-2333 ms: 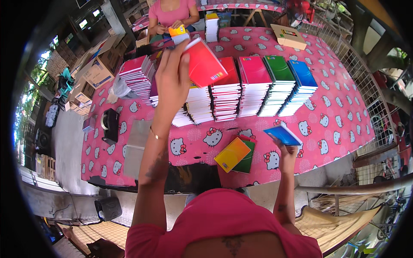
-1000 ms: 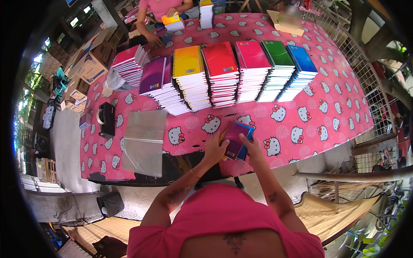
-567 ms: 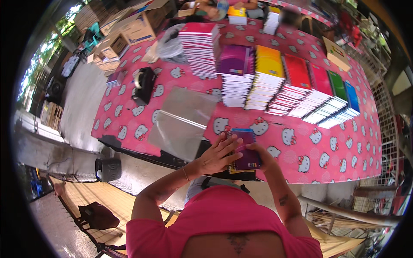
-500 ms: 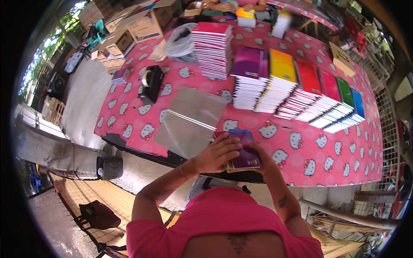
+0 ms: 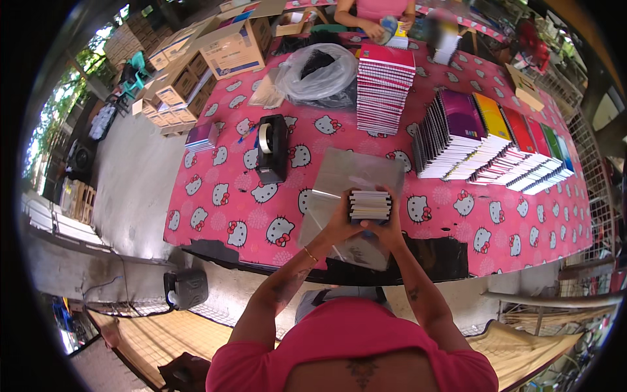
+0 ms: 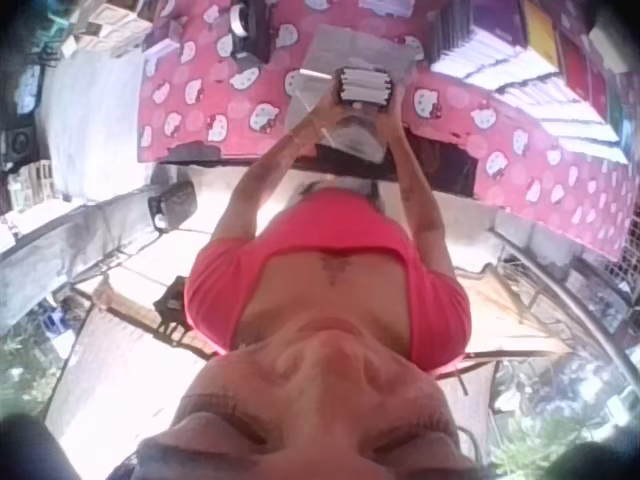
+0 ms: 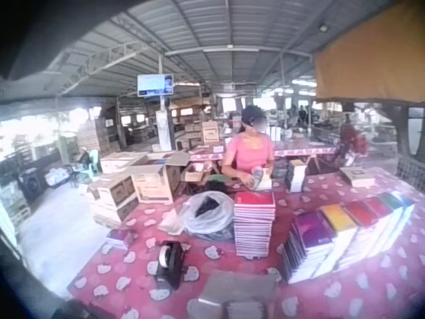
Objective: The person picks up notebooks from stacks on a table and places them into plastic sleeves, using tape to secure the packages.
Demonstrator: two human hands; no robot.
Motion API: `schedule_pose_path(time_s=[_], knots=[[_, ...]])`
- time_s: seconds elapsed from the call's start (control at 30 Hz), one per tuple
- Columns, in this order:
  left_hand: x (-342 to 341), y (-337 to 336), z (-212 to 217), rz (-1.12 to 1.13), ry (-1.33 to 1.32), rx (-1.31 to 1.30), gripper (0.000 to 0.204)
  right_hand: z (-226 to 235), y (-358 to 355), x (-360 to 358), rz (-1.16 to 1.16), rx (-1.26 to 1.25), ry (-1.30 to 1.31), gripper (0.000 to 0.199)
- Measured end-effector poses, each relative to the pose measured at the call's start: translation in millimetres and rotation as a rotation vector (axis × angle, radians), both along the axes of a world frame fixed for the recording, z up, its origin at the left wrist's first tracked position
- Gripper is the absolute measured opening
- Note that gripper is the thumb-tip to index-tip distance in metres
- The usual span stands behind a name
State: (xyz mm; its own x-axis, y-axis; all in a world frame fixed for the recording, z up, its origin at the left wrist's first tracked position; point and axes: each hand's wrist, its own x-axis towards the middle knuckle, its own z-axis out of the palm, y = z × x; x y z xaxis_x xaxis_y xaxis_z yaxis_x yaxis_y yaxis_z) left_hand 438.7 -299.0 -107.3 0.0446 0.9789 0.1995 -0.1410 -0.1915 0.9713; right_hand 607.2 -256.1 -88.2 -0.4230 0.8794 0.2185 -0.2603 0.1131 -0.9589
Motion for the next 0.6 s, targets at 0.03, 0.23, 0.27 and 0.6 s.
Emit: schedule_pose_path(time_s=[0.03,0.23,0.27,0.6], knots=[[-1.9,0.8,3.0,0.018,0.153,-0.024,0.090,1.7,-1.8,0.8,-0.007,-0.046,-0.011,0.105],[-37.2,-50.8,30.4,0.125,1.346,0.067,0.083,-10.1,7.2,7.1,-0.026,0.000,-0.108,0.098],[-46.4,-73.9,24.2,0.124,1.385,0.074,0.079,-10.5,5.5,5.1,-0.031,-0.008,-0.091,0.097],[-29.0,-31.7,46.1,0.158,0.416,-0.100,0.087,-11.7,-7.5,-8.7,-0.041,-0.252,0.034,0.092]])
